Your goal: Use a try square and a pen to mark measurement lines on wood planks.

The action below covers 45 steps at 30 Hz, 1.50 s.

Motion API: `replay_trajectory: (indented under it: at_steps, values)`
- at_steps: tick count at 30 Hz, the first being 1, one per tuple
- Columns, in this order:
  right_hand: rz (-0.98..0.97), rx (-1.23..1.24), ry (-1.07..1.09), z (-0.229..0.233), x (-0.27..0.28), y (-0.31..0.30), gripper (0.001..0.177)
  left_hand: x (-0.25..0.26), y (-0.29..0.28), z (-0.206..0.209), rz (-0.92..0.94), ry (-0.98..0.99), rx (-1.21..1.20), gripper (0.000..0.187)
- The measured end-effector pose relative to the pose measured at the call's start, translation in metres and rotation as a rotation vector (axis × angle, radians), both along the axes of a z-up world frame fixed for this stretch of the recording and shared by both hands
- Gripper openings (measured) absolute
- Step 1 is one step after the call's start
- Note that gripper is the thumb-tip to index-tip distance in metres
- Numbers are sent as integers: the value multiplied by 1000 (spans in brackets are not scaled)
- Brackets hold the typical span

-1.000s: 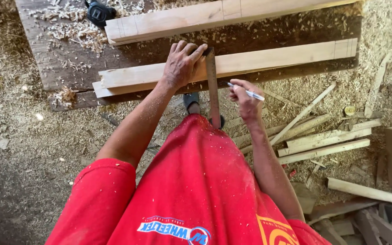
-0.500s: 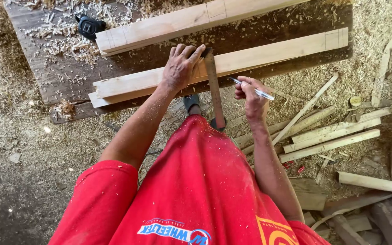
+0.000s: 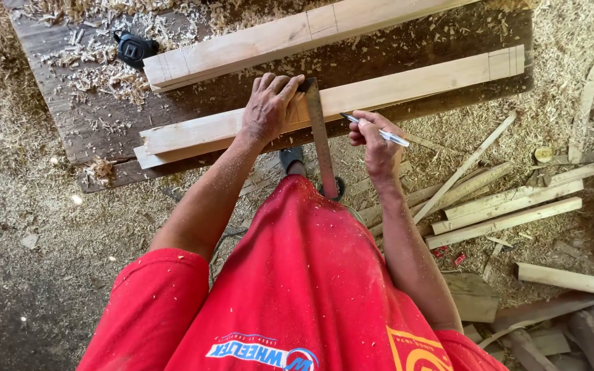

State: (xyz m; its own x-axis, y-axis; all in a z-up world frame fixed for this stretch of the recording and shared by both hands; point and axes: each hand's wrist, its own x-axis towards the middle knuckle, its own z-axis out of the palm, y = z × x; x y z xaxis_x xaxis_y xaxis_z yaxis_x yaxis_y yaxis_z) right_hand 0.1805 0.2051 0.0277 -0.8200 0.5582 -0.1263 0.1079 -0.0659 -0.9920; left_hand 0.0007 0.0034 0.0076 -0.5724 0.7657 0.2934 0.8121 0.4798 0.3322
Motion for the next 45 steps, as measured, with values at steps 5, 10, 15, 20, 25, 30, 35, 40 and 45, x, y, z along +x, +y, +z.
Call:
replay_trajectory:
  at_steps: [5,10,15,20,25,30,35,40,45]
  values:
    - [44,-5,-29,-3,-18,-5,28,-1,0,-1,4,5,-25,36]
    - [102,206,4,-9,-48,-15,31,-1,-1,4,-6,17,-37,37]
    - [189,184,1,-11,-62,-18,38,-1,-2,3,-6,32,-30,39]
    - [230,211,-43,-7,-43,-16,40,0,-2,-4,6,11,-42,39]
    - [351,433,-271,1,-21,-6,32,-2,-1,-8,8,0,-32,37]
    - [177,226,-58,8,-37,-22,29,-4,-13,-2,79,2,59,35]
    - [137,150,-24,-5,-47,-32,29,1,-97,-5,404,-174,87,27]
    - [271,186,22,-7,-55,-42,32,31,-215,-10,858,-508,812,43]
    - [283,200,2,-16,-61,-44,31,72,-275,-13,1039,-449,898,48]
